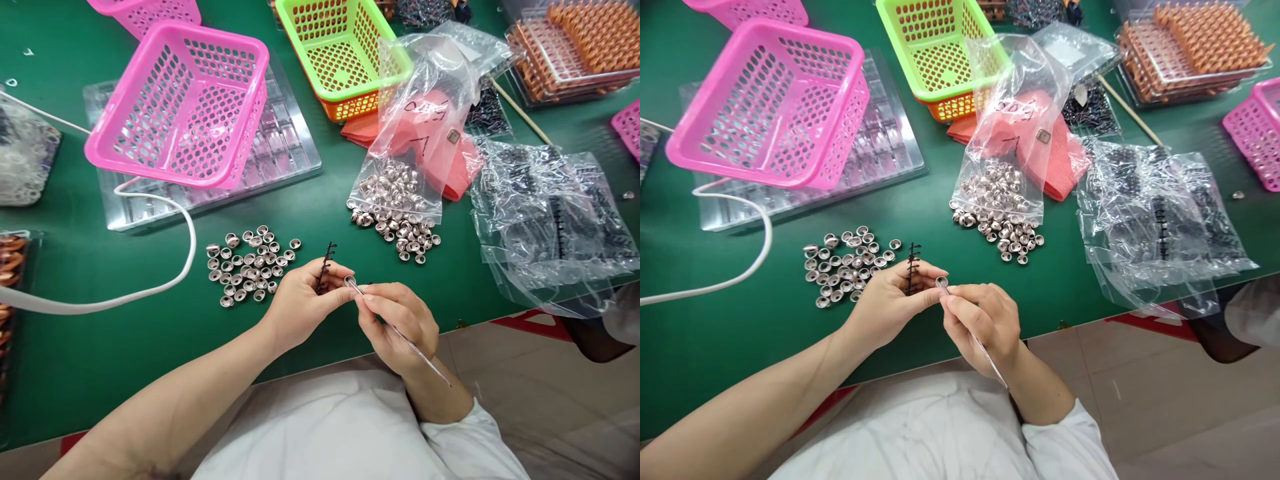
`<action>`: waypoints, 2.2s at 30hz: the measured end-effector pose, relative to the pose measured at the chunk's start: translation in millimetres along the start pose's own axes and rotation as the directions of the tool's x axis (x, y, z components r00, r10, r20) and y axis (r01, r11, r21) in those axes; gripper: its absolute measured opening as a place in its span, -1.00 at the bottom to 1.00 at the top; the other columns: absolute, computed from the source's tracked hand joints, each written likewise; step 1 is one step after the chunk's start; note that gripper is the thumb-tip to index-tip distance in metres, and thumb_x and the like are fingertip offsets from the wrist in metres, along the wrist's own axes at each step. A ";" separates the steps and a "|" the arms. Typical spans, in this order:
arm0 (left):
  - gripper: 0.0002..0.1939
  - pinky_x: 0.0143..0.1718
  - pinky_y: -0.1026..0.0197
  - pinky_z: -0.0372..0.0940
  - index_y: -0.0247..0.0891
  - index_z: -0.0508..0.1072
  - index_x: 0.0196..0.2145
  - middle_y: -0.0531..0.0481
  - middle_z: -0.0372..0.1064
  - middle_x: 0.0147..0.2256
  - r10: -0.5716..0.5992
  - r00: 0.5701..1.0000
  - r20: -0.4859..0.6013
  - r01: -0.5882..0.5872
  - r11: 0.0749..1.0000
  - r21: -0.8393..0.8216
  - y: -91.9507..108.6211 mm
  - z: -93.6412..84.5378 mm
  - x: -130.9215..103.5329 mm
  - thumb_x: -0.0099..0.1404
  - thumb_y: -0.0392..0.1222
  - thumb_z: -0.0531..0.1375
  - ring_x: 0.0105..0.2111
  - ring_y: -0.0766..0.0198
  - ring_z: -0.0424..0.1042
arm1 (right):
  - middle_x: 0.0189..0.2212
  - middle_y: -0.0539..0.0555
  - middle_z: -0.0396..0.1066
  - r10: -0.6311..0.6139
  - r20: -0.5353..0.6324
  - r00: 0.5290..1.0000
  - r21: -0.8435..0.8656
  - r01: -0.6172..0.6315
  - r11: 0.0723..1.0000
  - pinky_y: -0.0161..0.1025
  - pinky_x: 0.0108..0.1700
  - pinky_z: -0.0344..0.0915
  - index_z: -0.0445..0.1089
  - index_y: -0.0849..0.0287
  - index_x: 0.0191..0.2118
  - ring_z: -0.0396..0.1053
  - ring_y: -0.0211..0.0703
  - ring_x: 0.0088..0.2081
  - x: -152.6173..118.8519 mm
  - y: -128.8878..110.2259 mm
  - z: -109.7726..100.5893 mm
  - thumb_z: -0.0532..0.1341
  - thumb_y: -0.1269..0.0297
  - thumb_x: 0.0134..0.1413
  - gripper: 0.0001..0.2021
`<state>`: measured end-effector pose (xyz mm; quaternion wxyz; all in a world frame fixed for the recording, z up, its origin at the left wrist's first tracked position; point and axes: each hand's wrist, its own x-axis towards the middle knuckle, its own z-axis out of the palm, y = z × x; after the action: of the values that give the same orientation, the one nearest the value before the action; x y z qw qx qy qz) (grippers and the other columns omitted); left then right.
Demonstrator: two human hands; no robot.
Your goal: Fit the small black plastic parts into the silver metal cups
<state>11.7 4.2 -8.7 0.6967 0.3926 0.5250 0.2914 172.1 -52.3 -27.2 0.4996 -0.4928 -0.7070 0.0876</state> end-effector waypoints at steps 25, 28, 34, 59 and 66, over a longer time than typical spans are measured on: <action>-0.69 -0.29 0.35 0.43 -0.26 0.59 -0.31 0.05 0.56 -0.39 -0.003 0.999 0.039 0.003 1.000 -0.005 0.0 -2.2 0.9 -0.04 -0.22 0.52 -0.37 0.33 0.52 | -0.28 0.07 0.60 0.020 -0.026 0.999 0.008 -0.020 1.000 -0.29 -0.32 0.53 0.36 0.11 -0.07 0.59 -0.21 -0.28 2.2 -3.2 -2.3 0.34 0.56 0.12 -0.69; -0.68 -0.28 0.33 0.44 -0.26 0.59 -0.30 0.03 0.58 -0.37 -0.004 0.999 0.041 0.003 1.000 0.005 -0.4 -2.0 0.8 -0.03 -0.19 0.52 -0.36 0.31 0.53 | -0.29 0.06 0.60 0.038 -0.025 0.999 0.010 -0.038 0.999 -0.29 -0.31 0.53 0.36 0.11 -0.07 0.59 -0.21 -0.29 2.1 -3.2 -1.8 0.34 0.55 0.13 -0.69; -0.66 -0.27 0.28 0.47 -0.27 0.58 -0.29 -0.01 0.59 -0.36 0.003 1.000 0.031 -0.004 0.999 0.037 1.6 -1.6 0.4 0.00 -0.11 0.51 -0.35 0.26 0.56 | -0.26 0.07 0.61 0.056 0.001 0.998 0.031 -0.056 0.998 -0.27 -0.30 0.53 0.36 0.10 -0.06 0.61 -0.18 -0.28 1.5 -2.6 -3.0 0.33 0.53 0.14 -0.70; -0.84 -0.29 0.25 0.50 -0.25 0.61 -0.26 -0.01 0.63 -0.36 0.224 0.975 0.012 -0.216 0.921 0.323 5.7 -2.8 -8.7 0.20 -0.15 0.35 -0.37 0.20 0.60 | -0.19 0.13 0.63 -0.020 0.080 0.997 0.034 0.017 0.999 -0.27 -0.38 0.43 0.41 0.12 -0.03 0.61 -0.17 -0.26 -5.2 5.5 -6.0 0.31 0.52 0.17 -0.72; -0.78 -0.30 0.24 0.50 -0.25 0.61 -0.26 -0.02 0.63 -0.37 0.172 0.985 0.015 -0.168 0.939 0.300 8.4 -3.6 -6.5 0.17 -0.08 0.39 -0.37 0.18 0.61 | -0.23 0.06 0.63 0.044 0.030 0.999 0.058 -0.046 0.997 -0.27 -0.32 0.51 0.39 0.06 -0.04 0.61 -0.18 -0.26 -2.2 2.2 -3.0 0.30 0.51 0.19 -0.72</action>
<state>6.5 4.1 1.3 0.5981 0.5360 0.5313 0.2696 175.9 -54.1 -28.4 0.5017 -0.4924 -0.6999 0.1265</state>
